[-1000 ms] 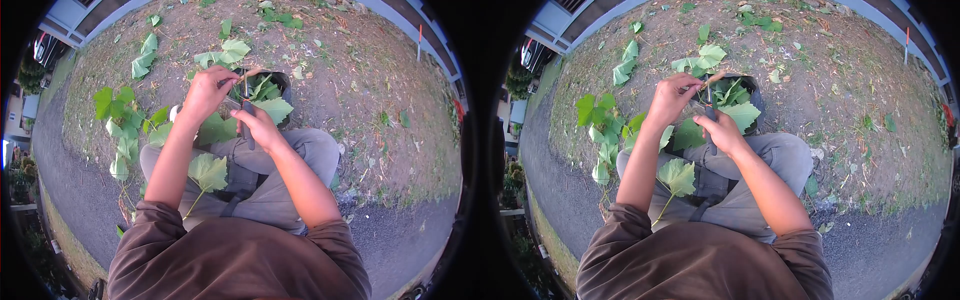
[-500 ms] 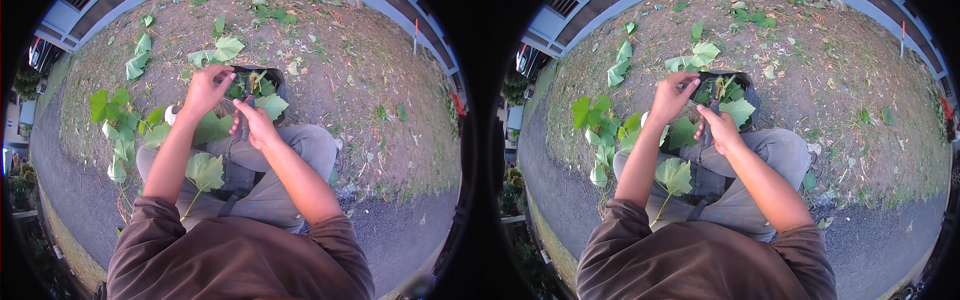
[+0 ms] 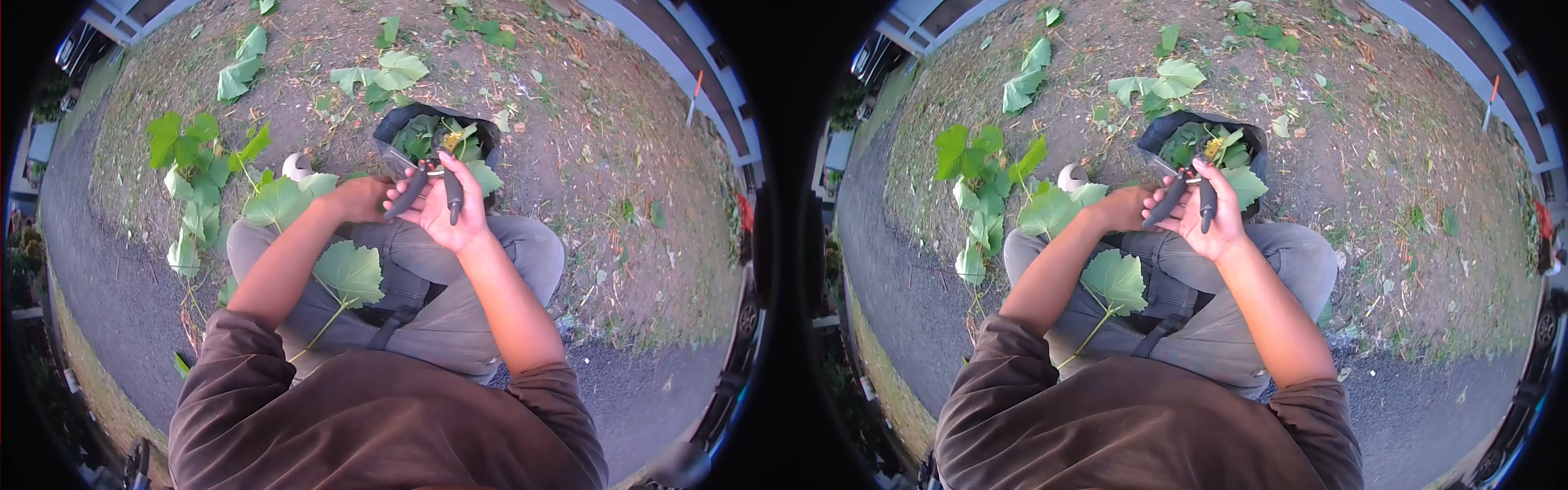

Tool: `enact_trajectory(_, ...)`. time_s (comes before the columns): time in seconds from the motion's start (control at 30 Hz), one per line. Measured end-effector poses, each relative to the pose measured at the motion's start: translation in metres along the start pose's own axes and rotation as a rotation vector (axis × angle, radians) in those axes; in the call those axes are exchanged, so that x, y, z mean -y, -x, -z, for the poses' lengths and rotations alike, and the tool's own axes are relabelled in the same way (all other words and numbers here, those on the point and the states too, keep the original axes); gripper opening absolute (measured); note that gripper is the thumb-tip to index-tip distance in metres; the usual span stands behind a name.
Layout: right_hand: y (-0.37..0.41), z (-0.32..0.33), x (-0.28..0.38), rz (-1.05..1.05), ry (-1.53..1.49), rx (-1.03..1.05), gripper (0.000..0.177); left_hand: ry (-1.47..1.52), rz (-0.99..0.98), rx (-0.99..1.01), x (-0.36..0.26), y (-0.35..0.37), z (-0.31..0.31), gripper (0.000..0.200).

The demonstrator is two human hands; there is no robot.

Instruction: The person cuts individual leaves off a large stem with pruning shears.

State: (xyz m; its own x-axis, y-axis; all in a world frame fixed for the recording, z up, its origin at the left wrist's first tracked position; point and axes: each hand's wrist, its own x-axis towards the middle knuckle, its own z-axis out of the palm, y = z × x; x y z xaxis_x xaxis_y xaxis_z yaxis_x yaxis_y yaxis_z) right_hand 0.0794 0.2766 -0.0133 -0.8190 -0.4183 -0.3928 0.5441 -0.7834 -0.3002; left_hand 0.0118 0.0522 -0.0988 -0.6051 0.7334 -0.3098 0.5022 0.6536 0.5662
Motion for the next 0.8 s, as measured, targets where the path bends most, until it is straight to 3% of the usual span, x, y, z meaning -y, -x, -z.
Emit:
enact_trajectory(0.03,-0.007,0.011,0.0,-0.01,0.013,0.003,0.044,-0.101,-0.044,0.077,0.003,-0.009,-0.005,0.047)
enact_trajectory(0.13,-0.019,0.039,0.001,0.044,0.14,-0.073,0.039,0.011,-0.141,0.01,0.006,-0.013,-0.02,0.035)
enact_trajectory(0.23,-0.016,0.027,0.0,0.049,0.112,-0.161,0.044,0.036,-0.012,0.073,0.018,-0.013,-0.031,0.028)
enact_trajectory(0.3,-0.005,0.005,-0.002,0.045,0.114,-0.155,0.05,-0.189,0.028,-0.021,0.029,-0.015,-0.041,0.024)
enact_trajectory(0.4,-0.004,-0.001,-0.005,0.036,0.109,-0.093,0.049,-0.246,0.071,0.013,0.044,-0.018,-0.047,0.025)
enact_trajectory(0.47,-0.018,0.045,0.004,0.012,0.185,-0.063,0.047,-0.203,0.066,0.045,0.038,-0.015,-0.035,0.026)
enact_trajectory(0.57,-0.022,0.054,0.004,0.01,0.273,-0.064,0.042,-0.098,0.078,0.062,0.02,-0.012,-0.02,0.027)
enact_trajectory(0.63,-0.011,0.025,-0.001,0.046,0.206,-0.157,0.044,-0.028,0.108,0.044,0.005,-0.008,-0.015,0.026)
enact_trajectory(0.7,-0.009,0.018,-0.001,0.006,0.215,-0.114,0.048,0.019,0.01,0.12,-0.005,-0.003,-0.009,0.027)
enact_trajectory(0.8,-0.01,0.019,-0.003,-0.05,0.234,-0.056,0.06,-0.029,0.012,0.063,0.02,-0.011,-0.027,0.028)
